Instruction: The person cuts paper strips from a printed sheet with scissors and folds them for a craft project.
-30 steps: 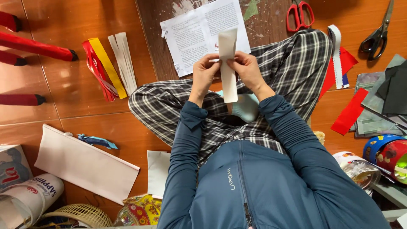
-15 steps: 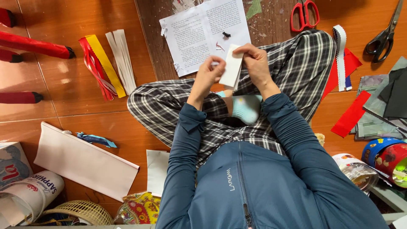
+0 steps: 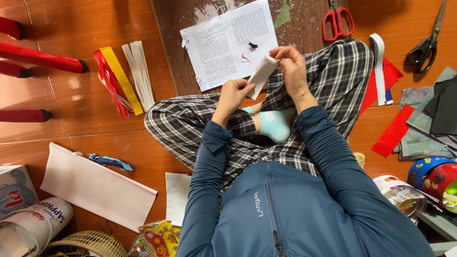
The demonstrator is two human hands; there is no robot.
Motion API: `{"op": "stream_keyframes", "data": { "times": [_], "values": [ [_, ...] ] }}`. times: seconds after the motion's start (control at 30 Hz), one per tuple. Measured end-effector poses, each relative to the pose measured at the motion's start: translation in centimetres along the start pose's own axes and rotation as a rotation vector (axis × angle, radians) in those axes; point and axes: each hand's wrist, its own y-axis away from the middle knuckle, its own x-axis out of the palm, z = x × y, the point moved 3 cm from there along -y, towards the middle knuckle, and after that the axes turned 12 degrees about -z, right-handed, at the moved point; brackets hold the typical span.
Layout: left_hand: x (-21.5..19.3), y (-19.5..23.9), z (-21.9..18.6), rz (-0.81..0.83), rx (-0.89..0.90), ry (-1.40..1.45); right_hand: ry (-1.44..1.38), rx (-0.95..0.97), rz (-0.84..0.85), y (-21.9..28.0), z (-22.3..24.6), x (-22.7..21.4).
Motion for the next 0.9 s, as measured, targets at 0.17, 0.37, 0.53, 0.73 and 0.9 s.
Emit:
{"op": "stream_keyframes", "data": {
  "times": [0.17, 0.37, 0.53, 0.73, 0.9],
  "values": [
    [-0.2, 0.4, 0.2, 0.025, 0.207, -0.092, 0.314, -0.027, 0.219, -0.3, -0.7, -1.0],
    [-0.5, 0.6, 0.4, 0.054, 0.287, -0.154, 0.408, -0.182, 0.168, -0.7, -2.7, -1.6],
    [0.5, -0.9, 2.9, 0.07, 0.259, -0.211, 0.5, -0.329, 0.106, -2.1, -4.9, -2.4],
    [0.2, -1.0, 2.4, 0.222, 0.106, 0.002, 0.466, -0.176, 0.215, -0.1, -3.2, -1.0],
    [0.0, 1.9, -2.8, 0.439, 0.153, 0.189, 0.423, -0.195, 0.313, 0.7, -2.6, 0.7]
  ]
}}
